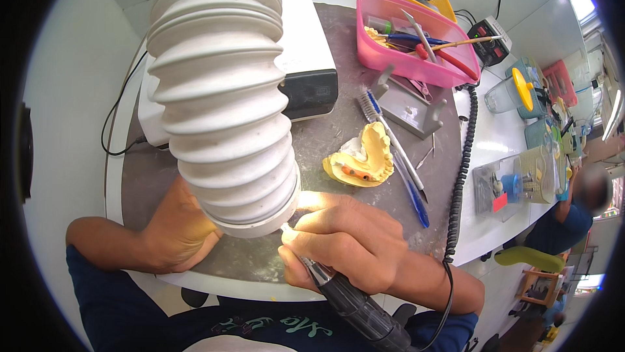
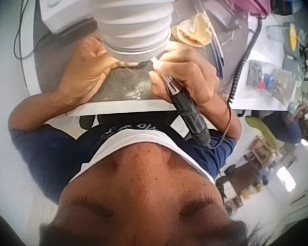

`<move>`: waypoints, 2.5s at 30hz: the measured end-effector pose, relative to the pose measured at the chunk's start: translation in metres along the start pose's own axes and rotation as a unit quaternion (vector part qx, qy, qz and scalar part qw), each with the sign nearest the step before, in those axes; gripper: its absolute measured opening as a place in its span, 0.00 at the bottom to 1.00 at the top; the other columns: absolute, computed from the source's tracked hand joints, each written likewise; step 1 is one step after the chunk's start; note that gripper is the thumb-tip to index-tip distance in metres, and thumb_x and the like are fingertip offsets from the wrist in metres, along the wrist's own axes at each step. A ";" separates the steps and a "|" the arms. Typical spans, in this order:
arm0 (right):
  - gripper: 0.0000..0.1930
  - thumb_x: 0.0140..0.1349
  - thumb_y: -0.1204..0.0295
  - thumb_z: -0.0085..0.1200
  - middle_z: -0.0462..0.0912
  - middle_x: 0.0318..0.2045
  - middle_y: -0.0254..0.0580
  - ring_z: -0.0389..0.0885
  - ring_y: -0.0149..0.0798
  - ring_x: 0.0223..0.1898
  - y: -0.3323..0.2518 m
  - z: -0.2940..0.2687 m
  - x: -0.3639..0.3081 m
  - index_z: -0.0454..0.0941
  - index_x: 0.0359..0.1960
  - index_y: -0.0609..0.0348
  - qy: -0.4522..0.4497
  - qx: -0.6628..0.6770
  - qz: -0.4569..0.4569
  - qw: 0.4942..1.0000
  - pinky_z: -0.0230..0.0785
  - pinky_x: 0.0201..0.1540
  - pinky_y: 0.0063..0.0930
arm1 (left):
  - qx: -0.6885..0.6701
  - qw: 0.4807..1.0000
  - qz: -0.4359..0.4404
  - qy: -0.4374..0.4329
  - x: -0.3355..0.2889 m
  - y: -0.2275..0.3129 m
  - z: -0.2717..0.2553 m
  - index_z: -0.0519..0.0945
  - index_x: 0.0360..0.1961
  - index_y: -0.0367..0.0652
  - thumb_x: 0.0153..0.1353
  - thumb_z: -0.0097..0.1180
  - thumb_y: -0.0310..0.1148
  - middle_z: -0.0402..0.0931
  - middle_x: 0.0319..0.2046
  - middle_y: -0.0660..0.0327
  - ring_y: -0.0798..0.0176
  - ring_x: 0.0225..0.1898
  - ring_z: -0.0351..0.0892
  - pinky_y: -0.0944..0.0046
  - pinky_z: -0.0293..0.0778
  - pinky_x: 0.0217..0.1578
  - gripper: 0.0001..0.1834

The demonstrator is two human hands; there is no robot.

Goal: The person uses a rotary handpiece to grind and shape a small white material held in their left hand. They then pick up a yellow dental cast and use a metal instrument to adjust and fit the white material into the cast, checking the alignment and fit.

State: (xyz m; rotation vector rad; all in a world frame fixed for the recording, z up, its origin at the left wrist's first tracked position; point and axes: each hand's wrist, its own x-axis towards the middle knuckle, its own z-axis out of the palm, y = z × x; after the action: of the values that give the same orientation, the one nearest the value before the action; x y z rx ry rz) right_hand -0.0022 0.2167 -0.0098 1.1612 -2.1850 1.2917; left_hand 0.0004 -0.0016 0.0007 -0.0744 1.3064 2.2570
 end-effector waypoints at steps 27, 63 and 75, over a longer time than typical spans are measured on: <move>0.15 0.44 0.76 0.72 0.84 0.27 0.47 0.85 0.39 0.27 -0.001 0.002 0.001 0.81 0.34 0.63 -0.003 0.009 0.024 1.000 0.76 0.27 0.24 | 0.009 1.000 -0.013 -0.016 0.000 -0.003 -0.005 0.77 0.49 0.30 0.66 0.53 0.22 0.80 0.42 0.60 0.70 0.45 0.79 0.69 0.75 0.50 0.11; 0.14 0.50 0.74 0.70 0.82 0.27 0.48 0.85 0.41 0.28 0.002 0.001 0.001 0.76 0.34 0.63 -0.026 -0.005 -0.001 1.000 0.75 0.27 0.26 | -0.017 1.000 0.006 -0.009 0.001 -0.003 0.000 0.71 0.56 0.31 0.64 0.51 0.19 0.79 0.48 0.59 0.70 0.51 0.77 0.70 0.73 0.55 0.19; 0.15 0.49 0.73 0.72 0.83 0.28 0.48 0.86 0.40 0.29 0.002 -0.001 0.003 0.76 0.33 0.62 -0.046 -0.005 0.004 0.999 0.76 0.27 0.27 | 0.060 0.998 0.017 0.001 -0.002 -0.001 0.000 0.73 0.52 0.32 0.62 0.54 0.19 0.80 0.46 0.61 0.75 0.48 0.77 0.73 0.73 0.50 0.16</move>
State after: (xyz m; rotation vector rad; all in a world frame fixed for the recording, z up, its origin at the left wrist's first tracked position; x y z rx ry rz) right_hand -0.0058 0.2165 -0.0083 1.2318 -2.2598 1.2511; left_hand 0.0024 -0.0015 0.0004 -0.0125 1.4517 2.2023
